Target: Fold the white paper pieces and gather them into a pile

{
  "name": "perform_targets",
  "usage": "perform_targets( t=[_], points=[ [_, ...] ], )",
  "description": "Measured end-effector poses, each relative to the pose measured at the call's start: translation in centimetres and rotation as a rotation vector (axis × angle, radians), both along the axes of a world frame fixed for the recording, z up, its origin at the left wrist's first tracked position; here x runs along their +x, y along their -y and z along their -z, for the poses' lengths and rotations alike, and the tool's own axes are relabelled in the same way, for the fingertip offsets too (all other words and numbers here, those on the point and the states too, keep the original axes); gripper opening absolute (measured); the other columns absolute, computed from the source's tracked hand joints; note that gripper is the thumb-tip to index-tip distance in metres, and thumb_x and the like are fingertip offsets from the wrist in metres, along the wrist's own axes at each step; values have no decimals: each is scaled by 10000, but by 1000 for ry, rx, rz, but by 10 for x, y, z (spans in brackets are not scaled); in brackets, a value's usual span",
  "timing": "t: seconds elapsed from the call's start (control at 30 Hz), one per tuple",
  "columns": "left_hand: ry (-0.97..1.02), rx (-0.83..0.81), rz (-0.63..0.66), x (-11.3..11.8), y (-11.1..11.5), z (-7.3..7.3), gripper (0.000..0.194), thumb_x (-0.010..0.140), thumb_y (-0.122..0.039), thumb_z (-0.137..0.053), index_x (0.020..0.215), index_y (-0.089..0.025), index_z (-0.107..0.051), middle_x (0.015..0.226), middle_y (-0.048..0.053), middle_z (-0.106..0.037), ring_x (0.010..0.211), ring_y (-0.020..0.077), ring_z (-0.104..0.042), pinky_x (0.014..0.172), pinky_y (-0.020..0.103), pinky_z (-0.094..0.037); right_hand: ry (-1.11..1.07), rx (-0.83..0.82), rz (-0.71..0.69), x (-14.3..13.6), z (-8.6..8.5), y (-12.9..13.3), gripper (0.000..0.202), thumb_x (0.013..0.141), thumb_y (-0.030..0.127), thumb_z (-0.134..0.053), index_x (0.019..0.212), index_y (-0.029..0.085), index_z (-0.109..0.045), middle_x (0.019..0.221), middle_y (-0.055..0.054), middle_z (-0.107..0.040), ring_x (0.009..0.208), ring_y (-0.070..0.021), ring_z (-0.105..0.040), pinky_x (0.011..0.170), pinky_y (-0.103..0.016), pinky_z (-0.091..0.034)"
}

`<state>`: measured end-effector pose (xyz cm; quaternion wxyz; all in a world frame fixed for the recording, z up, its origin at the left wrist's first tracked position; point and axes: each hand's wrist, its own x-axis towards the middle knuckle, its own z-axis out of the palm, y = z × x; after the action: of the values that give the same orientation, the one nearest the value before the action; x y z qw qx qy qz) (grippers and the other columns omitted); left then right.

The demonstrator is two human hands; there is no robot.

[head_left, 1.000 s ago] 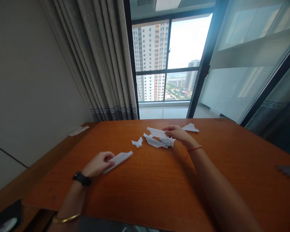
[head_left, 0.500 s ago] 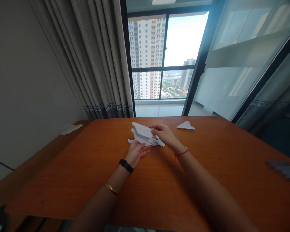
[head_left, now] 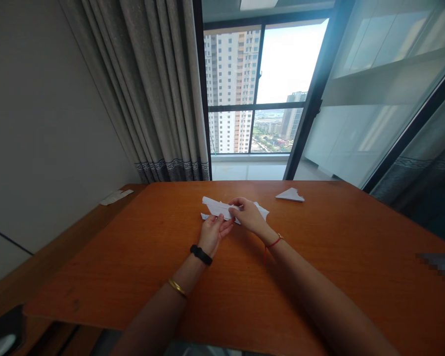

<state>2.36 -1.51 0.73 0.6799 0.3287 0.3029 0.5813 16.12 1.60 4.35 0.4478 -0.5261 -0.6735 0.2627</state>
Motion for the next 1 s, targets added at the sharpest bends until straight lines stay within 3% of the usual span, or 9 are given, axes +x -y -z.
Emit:
perform_targets(
  t=[0.2,0.3,0.4,0.7,0.83,0.9,1.0],
  points=[
    [-62,88,19,-6,-2,-3,408,652,-322,-815,899,-128,-554,773,19,-648,592,101,-624,566,214,-514,-210,-197,-162,11,-9,-1,186,700,232,-628,863,144,-612,676,8,-591,539,-99,-519,505,-219,-403],
    [-29,126,111,-10,0,-9,568,630,-265,-834,1093,-177,-516,906,23,-648,642,103,-631,568,209,-517,-288,-335,-252,15,-14,0,204,694,230,-655,869,133,-615,628,13,-587,502,-87,-500,458,-199,-368],
    [-1,140,137,-12,2,-12,689,643,-203,-824,1217,-221,-443,979,26,-637,663,93,-629,588,203,-521,-277,-370,-285,15,-14,0,192,697,228,-665,860,133,-633,613,11,-599,502,-85,-504,453,-190,-360],
    [-40,150,74,-9,1,-11,705,607,-147,-830,1196,-190,-444,1066,68,-632,741,143,-663,658,242,-548,-29,-79,-205,9,-5,-2,159,720,256,-638,834,148,-666,759,-18,-663,649,-123,-568,569,-219,-421],
    [-47,108,50,-8,0,-12,564,697,-167,-752,1181,-164,-464,986,76,-659,691,147,-658,620,260,-553,23,-61,-174,9,-2,-8,175,750,300,-625,841,153,-659,769,-22,-663,657,-130,-570,585,-229,-422],
    [-30,87,-14,-9,-2,-10,450,733,-144,-690,1132,-150,-482,965,82,-668,635,134,-643,588,258,-548,55,-44,-102,14,1,-13,228,803,359,-582,868,155,-659,815,-38,-667,693,-139,-576,621,-242,-430],
    [29,37,-137,-14,-9,-9,365,737,-77,-606,1075,-150,-491,1016,90,-667,589,114,-623,552,242,-537,285,2,143,26,11,-19,251,852,364,-528,902,171,-681,936,-75,-654,851,-180,-569,755,-289,-418]
  ],
)
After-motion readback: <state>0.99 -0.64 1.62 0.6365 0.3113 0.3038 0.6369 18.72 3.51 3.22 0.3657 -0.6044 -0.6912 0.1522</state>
